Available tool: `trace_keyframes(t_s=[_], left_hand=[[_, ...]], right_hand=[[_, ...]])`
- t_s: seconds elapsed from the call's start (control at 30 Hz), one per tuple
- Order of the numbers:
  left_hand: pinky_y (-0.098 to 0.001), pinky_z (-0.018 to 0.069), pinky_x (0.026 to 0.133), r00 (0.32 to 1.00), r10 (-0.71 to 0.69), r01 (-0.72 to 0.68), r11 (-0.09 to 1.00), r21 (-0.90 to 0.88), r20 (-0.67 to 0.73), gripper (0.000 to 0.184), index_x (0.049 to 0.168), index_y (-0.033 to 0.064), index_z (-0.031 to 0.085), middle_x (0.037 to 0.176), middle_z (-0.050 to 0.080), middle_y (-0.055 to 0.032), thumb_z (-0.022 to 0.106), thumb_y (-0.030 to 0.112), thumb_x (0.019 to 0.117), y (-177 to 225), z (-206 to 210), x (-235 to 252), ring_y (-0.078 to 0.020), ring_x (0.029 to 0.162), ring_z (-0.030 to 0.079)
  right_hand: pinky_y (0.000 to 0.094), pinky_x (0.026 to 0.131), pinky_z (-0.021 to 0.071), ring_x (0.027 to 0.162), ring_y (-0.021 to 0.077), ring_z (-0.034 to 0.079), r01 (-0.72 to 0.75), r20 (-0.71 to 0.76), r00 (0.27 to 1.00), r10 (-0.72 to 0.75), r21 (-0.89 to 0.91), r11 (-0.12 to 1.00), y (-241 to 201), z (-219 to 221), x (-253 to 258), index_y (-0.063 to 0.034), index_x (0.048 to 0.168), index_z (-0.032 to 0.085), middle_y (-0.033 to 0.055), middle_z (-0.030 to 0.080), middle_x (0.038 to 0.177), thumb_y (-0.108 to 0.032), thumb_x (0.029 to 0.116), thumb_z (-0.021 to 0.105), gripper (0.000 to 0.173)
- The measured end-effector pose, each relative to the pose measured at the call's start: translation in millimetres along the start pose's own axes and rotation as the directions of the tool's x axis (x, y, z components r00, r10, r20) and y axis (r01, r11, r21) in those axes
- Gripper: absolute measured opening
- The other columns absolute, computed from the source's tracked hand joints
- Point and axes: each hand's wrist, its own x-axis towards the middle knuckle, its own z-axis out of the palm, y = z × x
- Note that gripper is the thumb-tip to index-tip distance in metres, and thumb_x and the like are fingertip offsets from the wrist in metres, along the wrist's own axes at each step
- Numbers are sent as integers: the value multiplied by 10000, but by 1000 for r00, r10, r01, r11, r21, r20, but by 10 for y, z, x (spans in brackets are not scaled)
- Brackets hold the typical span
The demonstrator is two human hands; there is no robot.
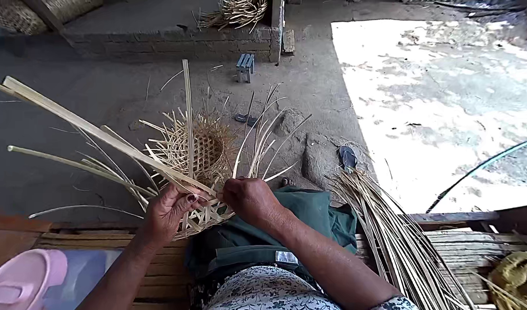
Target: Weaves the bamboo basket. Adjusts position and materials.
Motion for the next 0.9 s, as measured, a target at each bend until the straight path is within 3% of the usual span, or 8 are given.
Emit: trace_keyframes(t_s=[0.17, 0.3, 0.37, 0.43, 0.57, 0.73, 0.83, 0.9], left_hand=[[-293, 577, 944, 967, 205, -243, 924, 297, 153, 207, 1145, 127, 668, 1105, 742, -49, 523, 259, 1079, 22, -25, 26, -123, 1041, 710], [-328, 544, 637, 989, 143, -131, 740, 660, 36, 422, 1380, 42, 626, 764, 680, -93, 592, 266, 1024, 171, 145, 218, -162, 638, 622], [-329, 545, 636, 966, 256, -192, 650, 735, 26, 505, 1431, 15, 555, 832, 680, -125, 634, 289, 1015, 202, 264, 271, -198, 667, 626], [-371, 587, 719, 935, 303, -333, 578, 745, 182, 456, 1397, 39, 589, 1019, 719, -173, 595, 314, 1034, 241, 351, 345, -263, 819, 698], [-552, 542, 614, 922, 76, -372, 436, 819, 379, 442, 1426, 189, 625, 953, 701, -187, 597, 278, 994, 164, 144, 527, -430, 819, 664], [-552, 505, 744, 972, 166, -228, 480, 847, 168, 402, 1274, 54, 702, 978, 694, -198, 681, 275, 940, 408, -63, 625, -413, 874, 631], [-491, 504, 748, 983, 172, -149, 548, 823, 63, 390, 1175, 32, 710, 996, 699, -179, 652, 354, 962, 465, 67, 467, -345, 862, 631], [-414, 530, 736, 991, 129, -95, 607, 789, 20, 380, 1128, 36, 716, 973, 709, -137, 638, 366, 957, 357, 83, 326, -268, 838, 641]], right_hand=[[499, 732, 525, 802, 274, 689, -61, 58, 997, 60, 17, 998, 34, -71, 5, -19, 932, 710, 128, 692, 809, -281, 1043, 527, 338], [510, 717, 522, 797, 276, 684, -58, 81, 995, 58, -3, 998, 17, -93, 23, -28, 917, 706, 121, 687, 804, -314, 1038, 545, 349], [506, 699, 523, 776, 268, 685, -47, 41, 998, 47, -5, 999, 22, -86, 40, -35, 893, 712, 111, 688, 783, -314, 1024, 570, 339], [482, 719, 544, 773, 249, 697, -6, -51, 999, 9, 59, 998, 79, -76, 43, -19, 906, 730, 114, 712, 804, -242, 1000, 606, 272], [321, 774, 623, 792, 137, 725, 17, -226, 971, 74, 379, 925, 318, 13, -17, 5, 1104, 746, 113, 746, 946, -72, 994, 599, 199], [279, 754, 603, 766, 90, 691, -54, -250, 947, 202, 495, 867, 352, -48, -19, -14, 1230, 670, 88, 722, 1074, -98, 975, 669, 268], [296, 699, 630, 720, 124, 718, -39, -269, 928, 258, 618, 785, 266, -98, 8, 10, 1201, 632, 74, 734, 902, -37, 959, 686, 253], [270, 615, 610, 634, 115, 691, -153, -137, 931, 338, 694, 704, 231, -169, 36, 13, 1184, 612, 74, 708, 804, 1, 945, 697, 254]])
